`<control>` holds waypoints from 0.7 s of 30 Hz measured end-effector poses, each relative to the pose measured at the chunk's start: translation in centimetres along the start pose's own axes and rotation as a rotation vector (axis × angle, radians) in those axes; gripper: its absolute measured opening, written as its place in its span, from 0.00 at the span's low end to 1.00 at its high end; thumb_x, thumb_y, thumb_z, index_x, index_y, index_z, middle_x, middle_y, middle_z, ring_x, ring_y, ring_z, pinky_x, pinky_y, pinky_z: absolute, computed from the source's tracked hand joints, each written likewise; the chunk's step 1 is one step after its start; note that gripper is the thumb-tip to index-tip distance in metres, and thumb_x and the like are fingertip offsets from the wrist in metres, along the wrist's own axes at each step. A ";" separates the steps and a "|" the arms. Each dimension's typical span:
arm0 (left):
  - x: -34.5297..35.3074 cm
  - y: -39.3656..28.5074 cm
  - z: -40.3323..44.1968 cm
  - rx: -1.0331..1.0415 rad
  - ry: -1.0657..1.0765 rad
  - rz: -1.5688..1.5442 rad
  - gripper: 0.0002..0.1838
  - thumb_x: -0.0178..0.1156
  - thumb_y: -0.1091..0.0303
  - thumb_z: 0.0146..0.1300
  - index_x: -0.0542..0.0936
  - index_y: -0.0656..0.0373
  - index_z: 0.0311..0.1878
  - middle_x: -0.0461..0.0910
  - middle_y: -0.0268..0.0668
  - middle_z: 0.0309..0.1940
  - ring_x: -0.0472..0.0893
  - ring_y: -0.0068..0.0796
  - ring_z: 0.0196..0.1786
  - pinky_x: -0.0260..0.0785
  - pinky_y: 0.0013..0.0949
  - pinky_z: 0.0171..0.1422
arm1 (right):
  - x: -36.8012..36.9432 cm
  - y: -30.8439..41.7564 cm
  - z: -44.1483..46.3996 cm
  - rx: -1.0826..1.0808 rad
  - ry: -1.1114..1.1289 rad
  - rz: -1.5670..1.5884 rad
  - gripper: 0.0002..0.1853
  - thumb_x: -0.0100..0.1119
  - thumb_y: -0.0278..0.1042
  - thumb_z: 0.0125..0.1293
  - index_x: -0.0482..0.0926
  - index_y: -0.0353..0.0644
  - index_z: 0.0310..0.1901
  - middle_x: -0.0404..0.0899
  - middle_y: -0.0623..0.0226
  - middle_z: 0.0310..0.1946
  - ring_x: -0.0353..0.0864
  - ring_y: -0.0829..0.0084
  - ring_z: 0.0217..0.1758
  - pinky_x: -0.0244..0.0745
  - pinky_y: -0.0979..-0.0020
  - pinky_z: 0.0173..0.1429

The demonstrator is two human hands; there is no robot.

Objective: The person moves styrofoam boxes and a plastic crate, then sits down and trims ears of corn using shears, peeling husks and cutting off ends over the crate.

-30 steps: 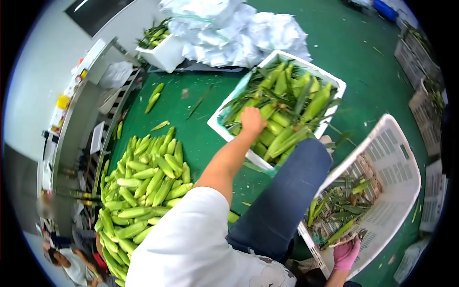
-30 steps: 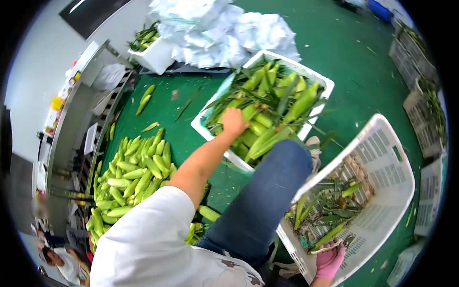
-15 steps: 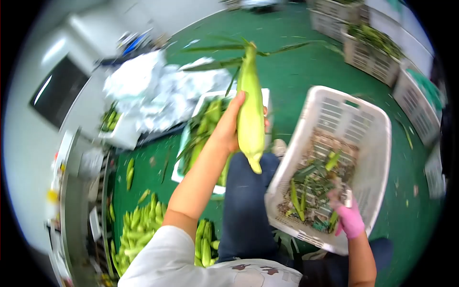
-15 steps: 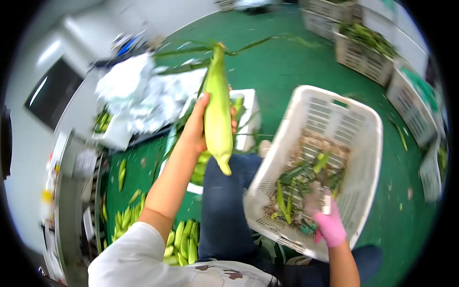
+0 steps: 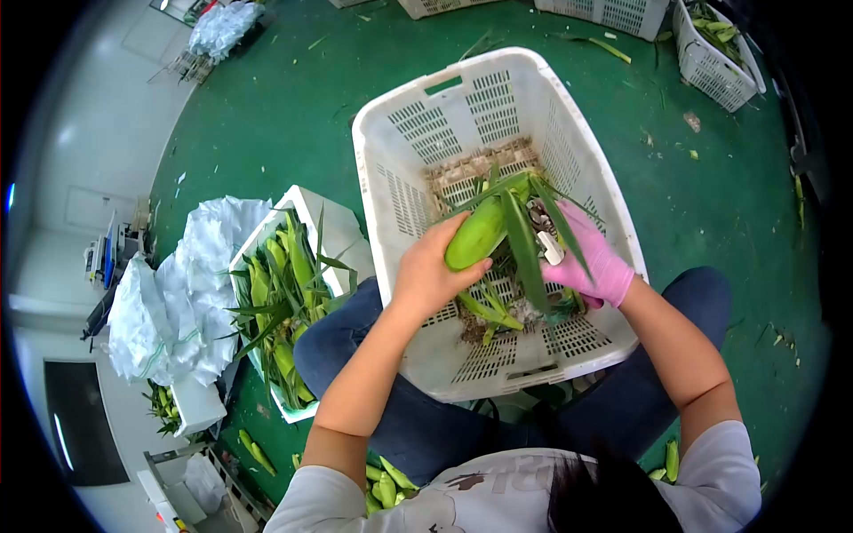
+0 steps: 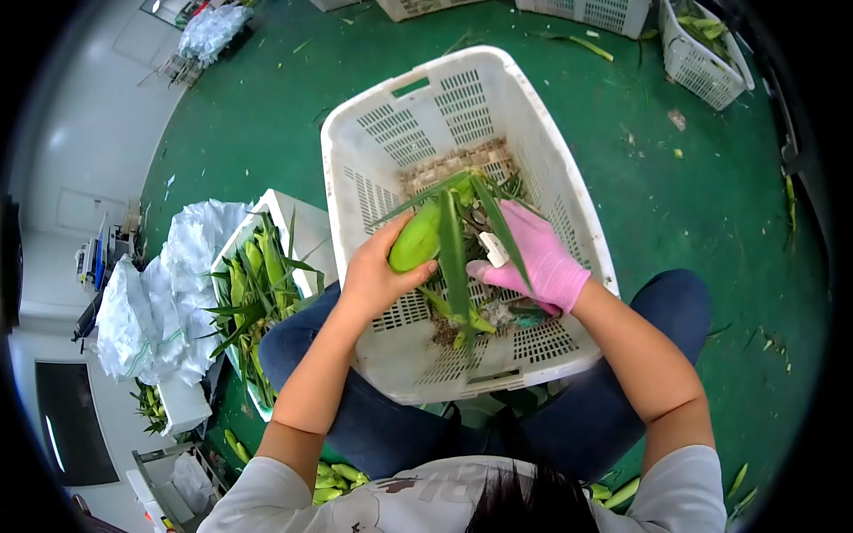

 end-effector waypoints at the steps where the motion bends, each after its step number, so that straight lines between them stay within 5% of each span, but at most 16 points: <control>1: -0.2 0.6 0.3 0.000 0.063 0.008 0.40 0.76 0.59 0.51 0.71 0.62 0.66 0.80 0.49 0.56 0.81 0.42 0.59 0.72 0.36 0.62 | 1.0 -1.1 0.1 0.016 0.019 -0.038 0.45 0.70 0.50 0.52 0.63 0.35 0.68 0.71 0.46 0.61 0.69 0.48 0.66 0.59 0.55 0.74; 2: -0.1 1.2 0.4 0.044 0.075 -0.041 0.39 0.75 0.61 0.52 0.72 0.62 0.66 0.81 0.47 0.54 0.81 0.39 0.57 0.72 0.35 0.61 | 1.5 -1.4 -0.2 -0.008 -0.067 -0.049 0.37 0.69 0.48 0.54 0.69 0.34 0.61 0.78 0.50 0.51 0.76 0.54 0.58 0.68 0.58 0.67; 5: -0.4 1.5 0.3 -0.169 0.312 -0.242 0.37 0.74 0.62 0.53 0.72 0.63 0.66 0.82 0.44 0.51 0.81 0.33 0.53 0.71 0.33 0.60 | 2.4 -0.8 0.3 0.228 0.170 0.429 0.26 0.67 0.44 0.56 0.75 0.34 0.50 0.81 0.58 0.38 0.81 0.64 0.45 0.76 0.64 0.54; 6: -0.4 2.0 0.1 -0.184 0.348 -0.237 0.36 0.74 0.63 0.54 0.72 0.63 0.66 0.82 0.41 0.49 0.79 0.29 0.51 0.71 0.31 0.59 | 3.6 -0.4 0.6 0.211 0.144 0.676 0.16 0.64 0.40 0.58 0.76 0.35 0.40 0.78 0.67 0.26 0.79 0.74 0.29 0.75 0.72 0.37; 10: -1.5 3.2 -0.5 -0.265 0.331 -0.344 0.32 0.72 0.61 0.58 0.73 0.62 0.64 0.82 0.38 0.47 0.79 0.25 0.48 0.72 0.32 0.56 | 4.0 -0.1 0.1 0.577 0.167 0.871 0.13 0.57 0.37 0.60 0.74 0.37 0.42 0.74 0.69 0.20 0.74 0.78 0.22 0.71 0.75 0.28; 13: -1.3 4.6 -0.6 -0.448 0.128 -0.774 0.28 0.69 0.60 0.62 0.75 0.64 0.61 0.82 0.38 0.46 0.79 0.24 0.48 0.72 0.32 0.55 | 3.5 0.4 -0.2 0.641 0.076 1.188 0.15 0.60 0.40 0.65 0.75 0.36 0.44 0.79 0.67 0.24 0.77 0.76 0.23 0.74 0.75 0.29; 17: -1.9 6.7 0.7 -0.308 -0.297 -1.268 0.25 0.65 0.55 0.67 0.73 0.62 0.59 0.81 0.40 0.52 0.80 0.34 0.56 0.72 0.42 0.64 | 4.7 2.6 -3.1 0.439 0.271 1.519 0.28 0.62 0.48 0.65 0.71 0.37 0.58 0.81 0.63 0.40 0.83 0.67 0.44 0.79 0.66 0.46; 18: -2.0 7.2 0.8 -0.268 -0.384 -1.323 0.24 0.63 0.55 0.69 0.72 0.60 0.60 0.79 0.41 0.55 0.78 0.37 0.59 0.71 0.47 0.67 | 5.3 2.5 -4.3 0.492 0.318 1.458 0.34 0.62 0.52 0.64 0.67 0.38 0.64 0.78 0.61 0.49 0.79 0.62 0.56 0.74 0.60 0.60; 21: -2.1 7.2 0.7 -0.214 -0.495 -1.439 0.25 0.62 0.54 0.69 0.70 0.59 0.60 0.77 0.41 0.58 0.77 0.38 0.61 0.69 0.49 0.69 | 6.9 3.8 -5.2 0.706 0.409 1.157 0.34 0.61 0.49 0.64 0.65 0.37 0.65 0.75 0.59 0.52 0.77 0.65 0.54 0.68 0.65 0.64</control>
Point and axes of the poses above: each hand's wrist, its own z-axis towards the middle knuckle, its own x-axis out of the palm, y = z × x, the point moved 4 cm from there along z, towards the middle knuckle
